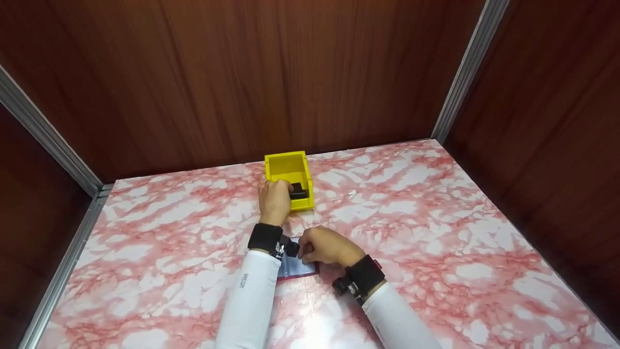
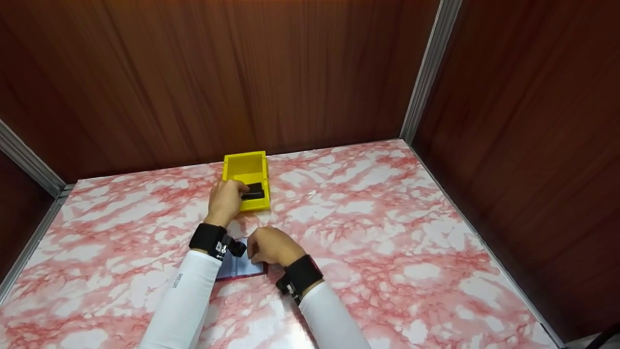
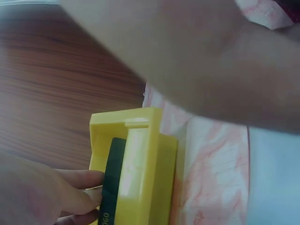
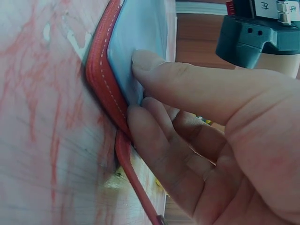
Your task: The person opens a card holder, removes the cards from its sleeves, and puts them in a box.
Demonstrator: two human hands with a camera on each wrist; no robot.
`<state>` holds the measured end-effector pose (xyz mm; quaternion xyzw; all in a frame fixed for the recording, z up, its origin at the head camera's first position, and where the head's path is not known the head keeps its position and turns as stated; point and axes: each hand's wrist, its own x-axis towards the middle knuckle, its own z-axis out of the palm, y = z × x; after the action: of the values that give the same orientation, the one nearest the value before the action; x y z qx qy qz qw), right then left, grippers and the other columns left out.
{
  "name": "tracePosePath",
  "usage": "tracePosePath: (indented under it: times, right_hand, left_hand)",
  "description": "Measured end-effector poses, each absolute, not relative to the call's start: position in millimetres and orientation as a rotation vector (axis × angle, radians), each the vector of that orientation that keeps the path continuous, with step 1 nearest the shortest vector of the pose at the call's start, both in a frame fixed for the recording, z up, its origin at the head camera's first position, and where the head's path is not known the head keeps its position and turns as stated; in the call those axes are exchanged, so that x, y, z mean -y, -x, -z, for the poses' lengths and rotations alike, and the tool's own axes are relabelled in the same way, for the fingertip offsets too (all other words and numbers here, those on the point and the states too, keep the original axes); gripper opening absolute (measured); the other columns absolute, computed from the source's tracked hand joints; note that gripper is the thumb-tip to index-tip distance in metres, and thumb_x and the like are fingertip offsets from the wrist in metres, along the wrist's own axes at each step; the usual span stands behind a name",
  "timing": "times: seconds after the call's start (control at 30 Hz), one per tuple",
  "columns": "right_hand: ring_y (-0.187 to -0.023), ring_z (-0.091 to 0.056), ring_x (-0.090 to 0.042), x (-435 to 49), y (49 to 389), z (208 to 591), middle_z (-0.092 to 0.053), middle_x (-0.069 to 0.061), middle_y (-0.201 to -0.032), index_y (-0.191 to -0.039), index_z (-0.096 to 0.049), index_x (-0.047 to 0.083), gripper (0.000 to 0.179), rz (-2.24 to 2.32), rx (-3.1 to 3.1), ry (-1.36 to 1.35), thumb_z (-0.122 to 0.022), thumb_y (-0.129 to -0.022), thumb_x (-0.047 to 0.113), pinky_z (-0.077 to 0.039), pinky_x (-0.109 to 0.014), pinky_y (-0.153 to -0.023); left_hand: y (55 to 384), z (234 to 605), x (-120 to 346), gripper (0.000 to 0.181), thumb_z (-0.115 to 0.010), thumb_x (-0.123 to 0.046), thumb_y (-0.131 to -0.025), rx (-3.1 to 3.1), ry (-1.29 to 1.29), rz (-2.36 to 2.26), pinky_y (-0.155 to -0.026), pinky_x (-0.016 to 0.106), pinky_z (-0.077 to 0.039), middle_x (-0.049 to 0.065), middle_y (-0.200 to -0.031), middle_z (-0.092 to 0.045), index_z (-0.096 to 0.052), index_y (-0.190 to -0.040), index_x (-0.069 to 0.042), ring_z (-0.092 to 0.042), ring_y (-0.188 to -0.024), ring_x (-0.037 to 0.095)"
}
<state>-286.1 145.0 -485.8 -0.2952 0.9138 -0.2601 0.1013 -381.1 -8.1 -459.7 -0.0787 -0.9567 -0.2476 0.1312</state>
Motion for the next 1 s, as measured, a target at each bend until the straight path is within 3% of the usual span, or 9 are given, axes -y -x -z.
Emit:
tracePosePath:
  times: [0.3,0.5,1.0]
  right_hand:
    - [-0.08,-0.061,-0.009,-140.1,287.0,482.0,-0.08,-0.005,-0.09,-0.093,-0.084,0.011,0.008,0.77,-2.68,0.834,-0.086,-0.089,0.005,-0.054,-0.029,-0.08]
    - [-0.081,-0.062,-0.009,-141.3,289.2,481.6,-0.08,-0.005,-0.093,-0.094,-0.084,0.011,0.009,0.771,-2.67,0.831,-0.086,-0.088,0.005,-0.055,-0.03,-0.081]
    - [-0.079,-0.063,-0.01,-155.5,308.3,483.6,-0.08,-0.005,-0.09,-0.094,-0.084,0.011,0.009,0.743,-2.676,0.759,-0.085,-0.09,0.003,-0.057,-0.032,-0.08]
  left_hand:
    - [381.4,458.1,22.5,0.031,-0.064,0.007,-0.097,2.711,0.211,0.774,-0.104,0.053,-0.058,0.021,-0.119,-0.081,-0.084,-0.116,-0.006,-0.073,-0.116,0.043]
    - [368.7,450.7,32.6,0.023,-0.067,0.001,-0.1,2.664,0.18,0.881,-0.104,0.053,-0.059,0.02,-0.118,-0.081,-0.084,-0.114,-0.006,-0.074,-0.116,0.041]
    - [334.6,451.1,44.6,0.014,-0.076,-0.004,-0.098,2.57,0.244,0.902,-0.094,0.052,-0.062,0.014,-0.11,-0.083,-0.083,-0.11,-0.005,-0.077,-0.108,0.037]
